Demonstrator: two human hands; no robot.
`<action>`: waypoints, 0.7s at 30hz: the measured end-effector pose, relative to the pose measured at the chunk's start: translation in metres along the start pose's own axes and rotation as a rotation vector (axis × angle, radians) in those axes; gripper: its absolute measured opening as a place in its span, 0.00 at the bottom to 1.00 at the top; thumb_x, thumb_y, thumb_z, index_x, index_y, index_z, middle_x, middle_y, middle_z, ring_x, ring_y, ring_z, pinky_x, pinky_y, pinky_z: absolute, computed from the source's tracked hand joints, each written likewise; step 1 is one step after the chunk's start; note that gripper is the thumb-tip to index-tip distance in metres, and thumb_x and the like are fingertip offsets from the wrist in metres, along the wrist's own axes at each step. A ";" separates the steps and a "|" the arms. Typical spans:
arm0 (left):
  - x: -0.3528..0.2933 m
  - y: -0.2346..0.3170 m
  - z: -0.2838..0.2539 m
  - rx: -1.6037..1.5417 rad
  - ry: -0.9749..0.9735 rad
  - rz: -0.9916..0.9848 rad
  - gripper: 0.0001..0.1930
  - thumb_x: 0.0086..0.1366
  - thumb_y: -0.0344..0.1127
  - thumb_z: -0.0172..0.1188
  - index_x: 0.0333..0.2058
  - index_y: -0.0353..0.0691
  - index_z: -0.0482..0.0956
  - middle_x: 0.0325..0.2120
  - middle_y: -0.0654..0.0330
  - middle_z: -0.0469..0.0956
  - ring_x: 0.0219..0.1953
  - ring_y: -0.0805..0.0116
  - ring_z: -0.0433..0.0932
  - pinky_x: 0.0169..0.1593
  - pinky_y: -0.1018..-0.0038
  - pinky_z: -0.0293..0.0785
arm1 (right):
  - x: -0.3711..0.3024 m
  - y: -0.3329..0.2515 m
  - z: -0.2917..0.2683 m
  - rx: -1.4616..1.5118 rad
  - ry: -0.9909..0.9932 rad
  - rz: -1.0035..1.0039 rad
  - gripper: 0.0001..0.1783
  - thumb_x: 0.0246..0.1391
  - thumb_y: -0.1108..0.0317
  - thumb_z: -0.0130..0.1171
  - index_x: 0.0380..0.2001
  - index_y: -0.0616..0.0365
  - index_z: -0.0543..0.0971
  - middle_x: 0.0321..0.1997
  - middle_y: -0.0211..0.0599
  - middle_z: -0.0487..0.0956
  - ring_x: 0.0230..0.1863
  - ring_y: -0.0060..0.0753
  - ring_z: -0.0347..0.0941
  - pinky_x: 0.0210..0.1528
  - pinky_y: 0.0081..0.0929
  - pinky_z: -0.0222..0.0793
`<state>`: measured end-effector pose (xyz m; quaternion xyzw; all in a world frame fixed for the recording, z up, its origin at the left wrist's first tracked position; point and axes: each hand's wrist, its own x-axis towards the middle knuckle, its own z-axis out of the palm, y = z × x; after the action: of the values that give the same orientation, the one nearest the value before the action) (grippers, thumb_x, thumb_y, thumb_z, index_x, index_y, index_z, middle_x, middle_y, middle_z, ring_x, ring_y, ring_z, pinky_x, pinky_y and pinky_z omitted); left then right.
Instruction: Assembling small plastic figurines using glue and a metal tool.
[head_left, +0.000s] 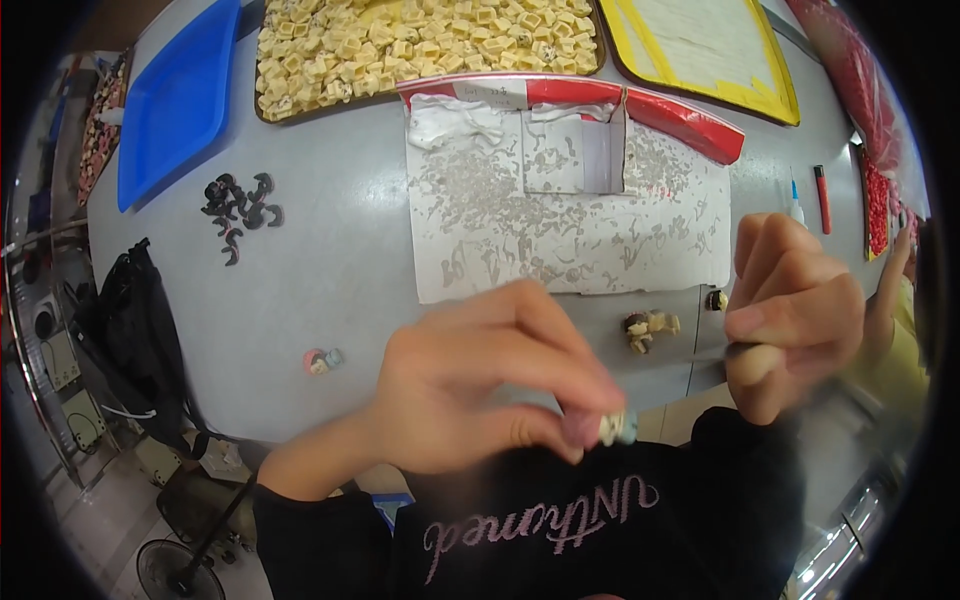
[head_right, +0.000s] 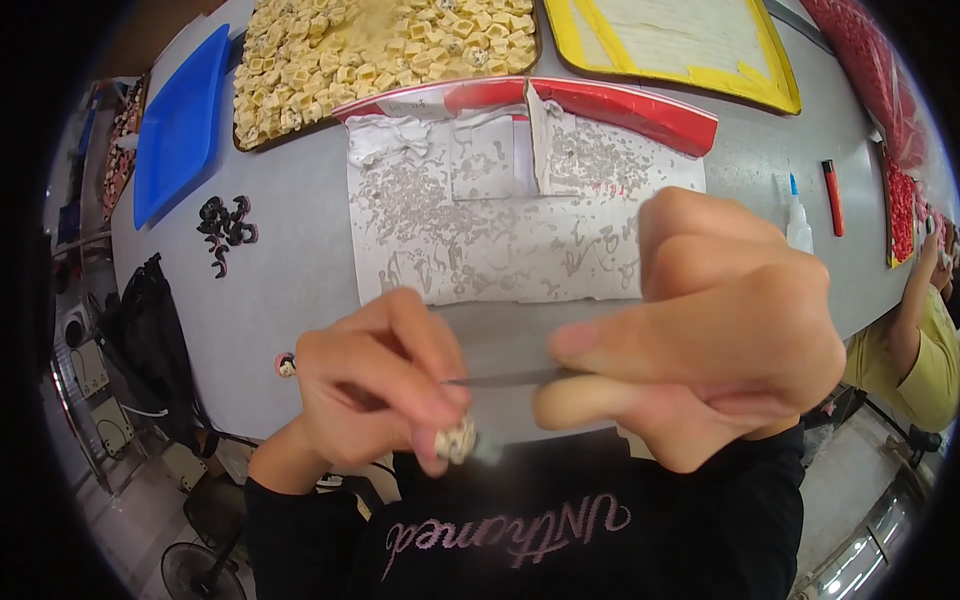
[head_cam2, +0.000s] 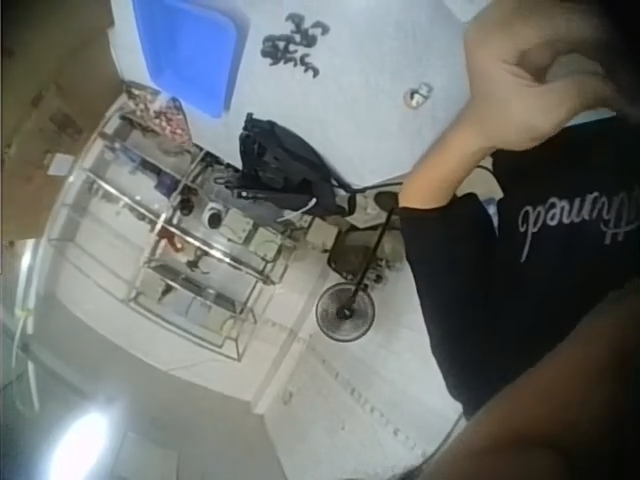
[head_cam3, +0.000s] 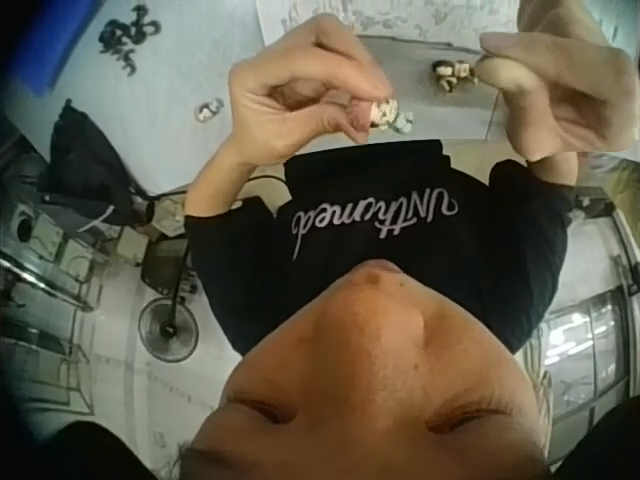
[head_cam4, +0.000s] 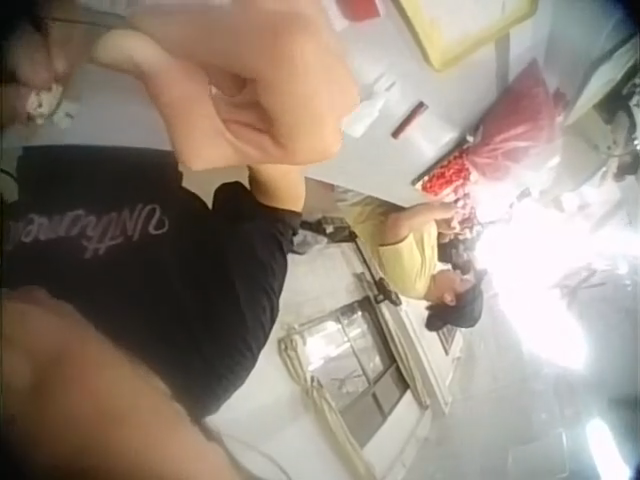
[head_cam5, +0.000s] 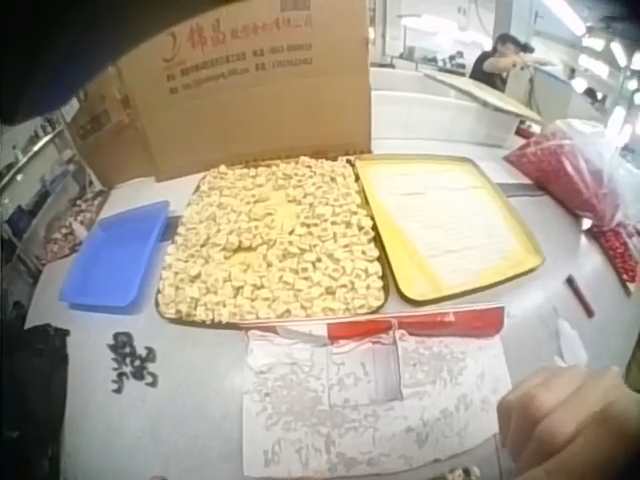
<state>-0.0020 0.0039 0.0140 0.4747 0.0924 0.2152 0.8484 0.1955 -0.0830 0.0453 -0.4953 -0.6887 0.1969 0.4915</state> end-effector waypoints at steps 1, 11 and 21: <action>-0.001 0.002 0.001 -0.042 0.004 -0.029 0.07 0.45 0.17 0.62 0.26 0.29 0.77 0.28 0.52 0.69 0.25 0.66 0.72 0.27 0.79 0.72 | -0.002 -0.001 0.001 0.020 0.087 0.041 0.06 0.34 0.77 0.54 0.21 0.57 0.70 0.09 0.25 0.61 0.15 0.21 0.52 0.18 0.20 0.44; -0.002 -0.007 -0.012 0.048 -0.107 0.150 0.16 0.43 0.15 0.63 0.33 0.33 0.76 0.33 0.51 0.70 0.27 0.69 0.75 0.32 0.79 0.76 | 0.006 0.015 0.006 0.120 -0.065 -0.113 0.18 0.34 0.52 0.69 0.19 0.54 0.76 0.13 0.21 0.66 0.15 0.18 0.58 0.13 0.16 0.47; -0.006 -0.007 -0.012 0.541 0.241 0.435 0.21 0.39 0.19 0.67 0.34 0.36 0.71 0.34 0.53 0.67 0.29 0.68 0.74 0.30 0.79 0.73 | -0.003 0.002 0.022 0.038 -0.024 0.045 0.15 0.34 0.61 0.70 0.21 0.59 0.77 0.14 0.26 0.67 0.14 0.21 0.56 0.14 0.18 0.48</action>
<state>-0.0093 0.0073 0.0013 0.6618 0.1423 0.4127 0.6095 0.1773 -0.0797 0.0326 -0.4987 -0.6796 0.2269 0.4879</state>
